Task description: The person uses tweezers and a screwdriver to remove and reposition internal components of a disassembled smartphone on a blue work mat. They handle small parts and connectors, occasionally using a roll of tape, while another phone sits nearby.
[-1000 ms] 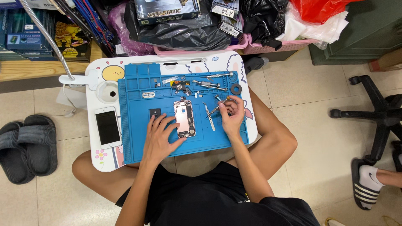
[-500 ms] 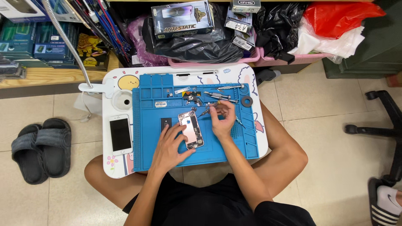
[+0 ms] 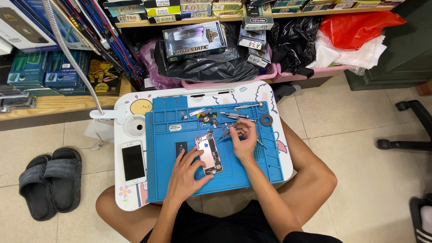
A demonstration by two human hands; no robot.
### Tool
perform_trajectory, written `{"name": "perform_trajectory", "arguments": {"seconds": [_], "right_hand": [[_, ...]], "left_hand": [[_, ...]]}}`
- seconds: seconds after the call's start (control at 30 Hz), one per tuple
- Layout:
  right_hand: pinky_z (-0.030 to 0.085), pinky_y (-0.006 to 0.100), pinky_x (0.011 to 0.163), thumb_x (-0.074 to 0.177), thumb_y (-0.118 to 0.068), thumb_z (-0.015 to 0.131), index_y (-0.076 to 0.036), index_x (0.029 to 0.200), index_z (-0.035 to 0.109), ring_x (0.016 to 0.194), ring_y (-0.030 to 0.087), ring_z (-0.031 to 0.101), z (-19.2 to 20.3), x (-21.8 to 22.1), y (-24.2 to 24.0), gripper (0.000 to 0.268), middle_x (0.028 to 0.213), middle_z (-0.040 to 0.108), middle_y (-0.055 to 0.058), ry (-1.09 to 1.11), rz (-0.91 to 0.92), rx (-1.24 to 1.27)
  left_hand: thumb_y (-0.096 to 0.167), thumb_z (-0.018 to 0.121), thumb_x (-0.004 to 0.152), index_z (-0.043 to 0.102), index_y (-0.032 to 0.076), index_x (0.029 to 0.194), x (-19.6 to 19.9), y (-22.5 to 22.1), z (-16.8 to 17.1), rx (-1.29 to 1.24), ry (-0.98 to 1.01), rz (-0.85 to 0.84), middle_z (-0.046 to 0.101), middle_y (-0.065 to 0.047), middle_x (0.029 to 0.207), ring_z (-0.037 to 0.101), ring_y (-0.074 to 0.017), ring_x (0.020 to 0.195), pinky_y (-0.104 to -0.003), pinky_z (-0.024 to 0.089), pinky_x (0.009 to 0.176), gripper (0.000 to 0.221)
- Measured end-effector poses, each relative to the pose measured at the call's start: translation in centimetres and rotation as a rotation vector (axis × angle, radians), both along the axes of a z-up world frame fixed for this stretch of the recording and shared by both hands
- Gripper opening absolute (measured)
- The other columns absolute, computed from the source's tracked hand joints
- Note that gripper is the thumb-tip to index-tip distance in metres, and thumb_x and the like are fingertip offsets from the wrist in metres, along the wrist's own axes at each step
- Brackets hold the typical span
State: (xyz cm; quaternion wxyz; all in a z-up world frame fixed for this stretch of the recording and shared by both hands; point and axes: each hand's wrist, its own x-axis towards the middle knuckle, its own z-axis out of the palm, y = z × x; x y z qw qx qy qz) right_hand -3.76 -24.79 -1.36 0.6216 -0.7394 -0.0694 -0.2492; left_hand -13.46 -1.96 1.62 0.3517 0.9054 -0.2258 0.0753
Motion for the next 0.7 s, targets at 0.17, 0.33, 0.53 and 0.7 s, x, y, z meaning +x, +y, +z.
{"name": "perform_trajectory", "arguments": {"seconds": [0.17, 0.33, 0.53, 0.7], "right_hand": [[0.059, 0.028, 0.061, 0.098, -0.011, 0.074, -0.004, 0.125, 0.055, 0.073, 0.020, 0.077, -1.0, 0.7, -0.3, 0.034, 0.097, 0.080, 0.016, -0.006, -0.006, 0.037], [0.061, 0.031, 0.059, 0.099, -0.009, 0.076, 0.000, 0.125, 0.055, 0.070, 0.024, 0.078, -1.7, 0.4, -0.8, 0.035, 0.094, 0.079, 0.020, 0.008, 0.001, 0.019], [0.060, 0.029, 0.061, 0.102, -0.012, 0.074, -0.005, 0.129, 0.053, 0.073, 0.023, 0.078, -0.9, 0.5, -2.4, 0.034, 0.096, 0.080, 0.018, -0.018, 0.002, -0.024], [0.062, 0.019, 0.051, 0.108, -0.010, 0.064, -0.011, 0.139, 0.041, 0.073, 0.020, 0.076, 1.0, -1.3, -1.6, 0.039, 0.100, 0.073, 0.018, 0.128, -0.039, 0.451]], "left_hand": [[0.044, 0.088, 0.083, 0.070, 0.015, 0.095, 0.3, -0.1, -0.4, -0.005, 0.019, 0.033, 0.067, -0.008, 0.137, 0.055, -0.0322, 0.142, -0.059, 0.029, 0.124, 0.036], [0.050, 0.089, 0.079, 0.070, 0.016, 0.093, 0.3, -0.1, -1.8, -0.006, 0.037, 0.061, 0.069, -0.006, 0.134, 0.057, -0.0321, 0.140, -0.059, 0.031, 0.124, 0.041], [0.050, 0.089, 0.078, 0.072, 0.017, 0.099, 0.3, -0.3, -2.6, -0.017, -0.037, 0.063, 0.070, -0.004, 0.132, 0.060, -0.0316, 0.138, -0.057, 0.033, 0.123, 0.043], [0.048, 0.089, 0.081, 0.077, 0.016, 0.100, 0.1, -0.1, -3.2, -0.049, -0.046, 0.063, 0.073, -0.005, 0.125, 0.061, -0.0328, 0.137, -0.057, 0.034, 0.123, 0.039]]}}
